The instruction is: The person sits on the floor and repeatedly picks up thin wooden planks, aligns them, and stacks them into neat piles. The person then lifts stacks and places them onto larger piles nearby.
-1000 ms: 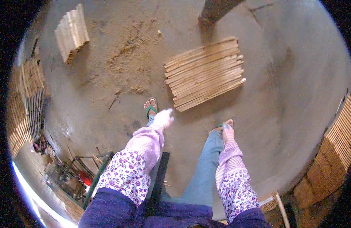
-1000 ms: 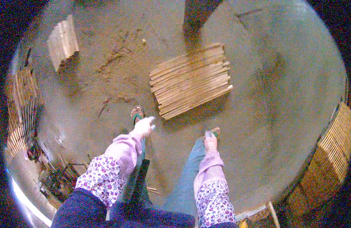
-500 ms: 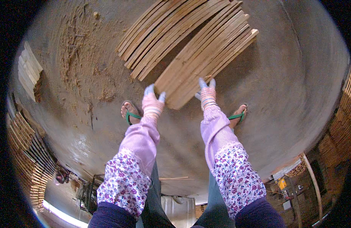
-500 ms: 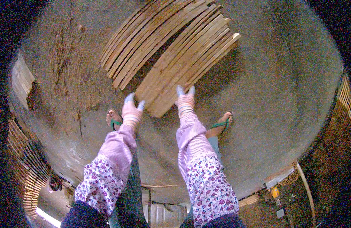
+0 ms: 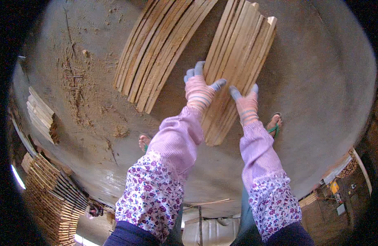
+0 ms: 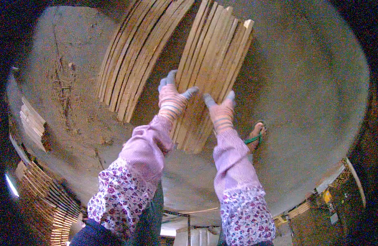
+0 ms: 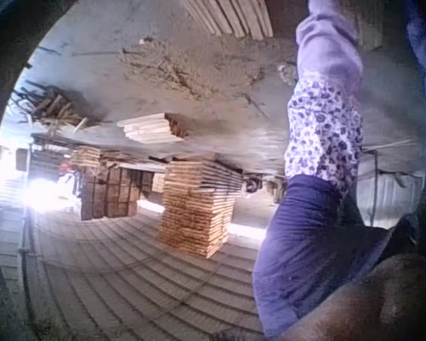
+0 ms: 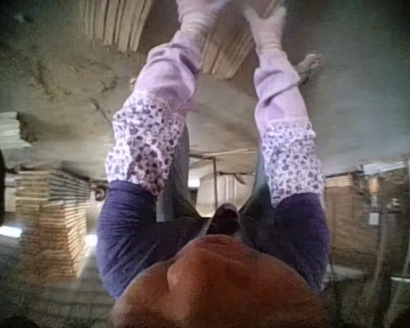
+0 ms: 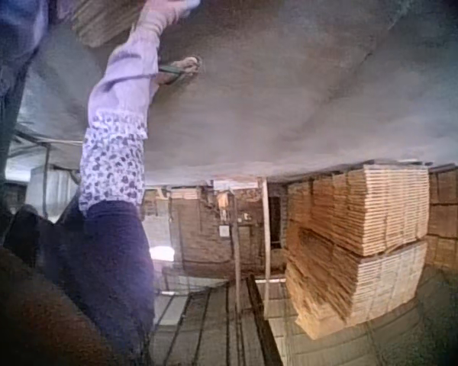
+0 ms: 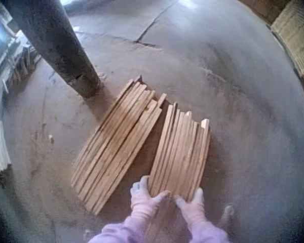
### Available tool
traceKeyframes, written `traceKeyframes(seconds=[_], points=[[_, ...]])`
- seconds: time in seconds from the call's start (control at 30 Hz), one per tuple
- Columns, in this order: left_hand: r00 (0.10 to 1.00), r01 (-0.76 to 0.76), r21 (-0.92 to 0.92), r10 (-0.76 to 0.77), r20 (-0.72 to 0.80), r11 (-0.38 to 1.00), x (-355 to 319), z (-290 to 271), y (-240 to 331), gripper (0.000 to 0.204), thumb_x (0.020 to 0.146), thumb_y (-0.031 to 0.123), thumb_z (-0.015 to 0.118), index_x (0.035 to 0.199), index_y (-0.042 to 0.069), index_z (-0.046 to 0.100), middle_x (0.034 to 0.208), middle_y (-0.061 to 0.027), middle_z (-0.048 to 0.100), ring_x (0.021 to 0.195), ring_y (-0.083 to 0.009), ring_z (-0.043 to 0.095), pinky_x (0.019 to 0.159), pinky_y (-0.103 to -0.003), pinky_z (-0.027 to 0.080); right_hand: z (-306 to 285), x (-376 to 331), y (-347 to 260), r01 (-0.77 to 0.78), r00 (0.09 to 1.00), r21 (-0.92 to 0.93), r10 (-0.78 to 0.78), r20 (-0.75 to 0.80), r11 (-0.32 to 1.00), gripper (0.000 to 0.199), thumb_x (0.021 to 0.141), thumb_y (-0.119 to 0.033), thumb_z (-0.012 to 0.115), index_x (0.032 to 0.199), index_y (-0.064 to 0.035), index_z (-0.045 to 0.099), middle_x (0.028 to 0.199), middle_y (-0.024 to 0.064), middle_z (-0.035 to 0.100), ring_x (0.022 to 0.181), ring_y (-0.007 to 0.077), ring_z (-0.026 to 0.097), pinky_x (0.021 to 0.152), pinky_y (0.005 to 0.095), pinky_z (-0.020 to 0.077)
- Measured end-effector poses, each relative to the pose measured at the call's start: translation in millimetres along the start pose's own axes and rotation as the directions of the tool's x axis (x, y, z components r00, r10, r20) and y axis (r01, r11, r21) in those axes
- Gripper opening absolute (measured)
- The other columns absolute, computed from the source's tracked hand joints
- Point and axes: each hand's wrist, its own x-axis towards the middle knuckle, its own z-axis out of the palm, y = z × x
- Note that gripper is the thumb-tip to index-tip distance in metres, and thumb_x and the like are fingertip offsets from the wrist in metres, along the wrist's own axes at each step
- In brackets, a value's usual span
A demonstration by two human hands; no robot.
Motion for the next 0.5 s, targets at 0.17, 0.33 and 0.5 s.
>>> traceKeyframes(seconds=[0.17, 0.33, 0.5], points=[[0.974, -0.198, 0.04, 0.201, -0.102, 0.979, -15.2, -61.7, -31.4, 0.101, 0.059, 0.053, 0.089, 0.137, 0.005, 0.045, 0.122, -0.0228, 0.055, 0.115, -0.0393, 0.052, 0.098, -0.047, 0.044, 23.5, -76.6, -43.8, 0.052, 0.997, -0.076, -0.056, -0.058, 0.996, 0.113, 0.073, -0.043, 0.084, 0.148, 0.012, 0.021, 0.152, 0.0309, 0.031, 0.143, 0.0387, 0.032, 0.119, 0.0378, 0.0241], [0.918, -0.342, 0.139, 0.362, -0.162, 0.929, 75.8, -171.8, -55.4, 0.098, 0.064, 0.058, 0.086, 0.136, 0.002, 0.049, 0.128, -0.0231, 0.052, 0.123, -0.0373, 0.05, 0.106, -0.043, 0.041, 105.9, -87.9, -132.7, 0.087, 0.996, 0.033, -0.088, 0.028, 0.996, 0.115, 0.072, -0.042, 0.083, 0.151, 0.0077, 0.017, 0.155, 0.0325, 0.024, 0.146, 0.0415, 0.023, 0.121, 0.0412, 0.0202], [0.983, -0.183, 0.266, 0.169, 0.073, 0.946, 156.9, -217.8, -74.0, 0.095, 0.068, 0.055, 0.084, 0.14, 0.007, 0.046, 0.14, -0.0226, 0.05, 0.131, -0.0385, 0.045, 0.11, -0.042, 0.04, 170.1, -65.7, -169.9, 0.016, 0.986, -0.021, -0.012, 0.164, 1.0, 0.114, 0.073, -0.037, 0.082, 0.154, 0.0016, 0.013, 0.156, 0.0335, 0.019, 0.146, 0.0453, 0.018, 0.12, 0.0399, 0.0216]])
